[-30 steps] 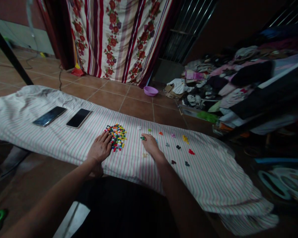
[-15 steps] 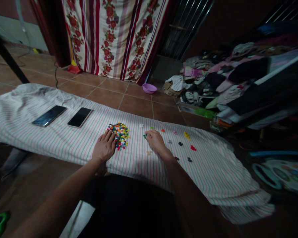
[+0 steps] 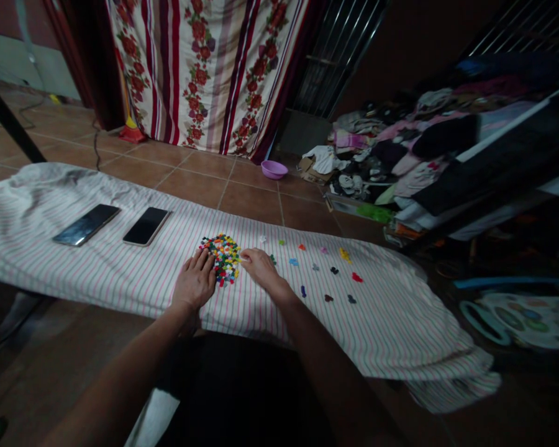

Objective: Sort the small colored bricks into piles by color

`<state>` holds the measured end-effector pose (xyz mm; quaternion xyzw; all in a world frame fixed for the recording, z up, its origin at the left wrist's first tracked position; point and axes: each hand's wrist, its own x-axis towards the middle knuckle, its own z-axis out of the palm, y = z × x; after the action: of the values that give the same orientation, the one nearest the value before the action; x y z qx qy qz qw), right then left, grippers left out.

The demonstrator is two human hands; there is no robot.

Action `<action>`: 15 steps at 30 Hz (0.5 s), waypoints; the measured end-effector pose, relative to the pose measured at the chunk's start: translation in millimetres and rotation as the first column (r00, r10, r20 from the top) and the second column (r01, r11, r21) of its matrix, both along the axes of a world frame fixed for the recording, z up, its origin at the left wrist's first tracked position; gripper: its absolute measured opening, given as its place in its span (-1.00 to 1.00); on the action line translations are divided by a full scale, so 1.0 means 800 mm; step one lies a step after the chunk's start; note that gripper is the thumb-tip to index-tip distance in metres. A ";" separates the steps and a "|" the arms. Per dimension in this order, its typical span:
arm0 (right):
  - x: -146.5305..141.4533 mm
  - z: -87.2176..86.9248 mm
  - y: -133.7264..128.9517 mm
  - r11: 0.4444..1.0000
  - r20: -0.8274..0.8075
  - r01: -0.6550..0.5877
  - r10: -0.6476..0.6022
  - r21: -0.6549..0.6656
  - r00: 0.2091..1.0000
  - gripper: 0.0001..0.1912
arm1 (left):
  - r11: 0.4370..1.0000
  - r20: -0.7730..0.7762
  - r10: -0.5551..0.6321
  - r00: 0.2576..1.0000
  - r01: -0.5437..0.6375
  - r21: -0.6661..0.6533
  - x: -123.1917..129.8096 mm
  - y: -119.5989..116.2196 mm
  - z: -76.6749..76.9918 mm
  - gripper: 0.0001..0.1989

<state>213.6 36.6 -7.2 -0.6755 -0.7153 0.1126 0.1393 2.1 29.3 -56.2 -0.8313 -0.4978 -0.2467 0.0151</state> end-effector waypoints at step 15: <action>-0.013 -0.012 0.004 0.997 0.036 0.074 -0.072 -0.037 0.997 -0.78 | 1.000 0.018 0.002 1.000 -0.002 0.012 0.001 0.001 -0.004 -0.52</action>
<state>203.0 40.2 -16.8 -0.7055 -0.6902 0.1094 0.1182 2.6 30.4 -59.4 -0.8285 -0.4974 -0.2569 0.0160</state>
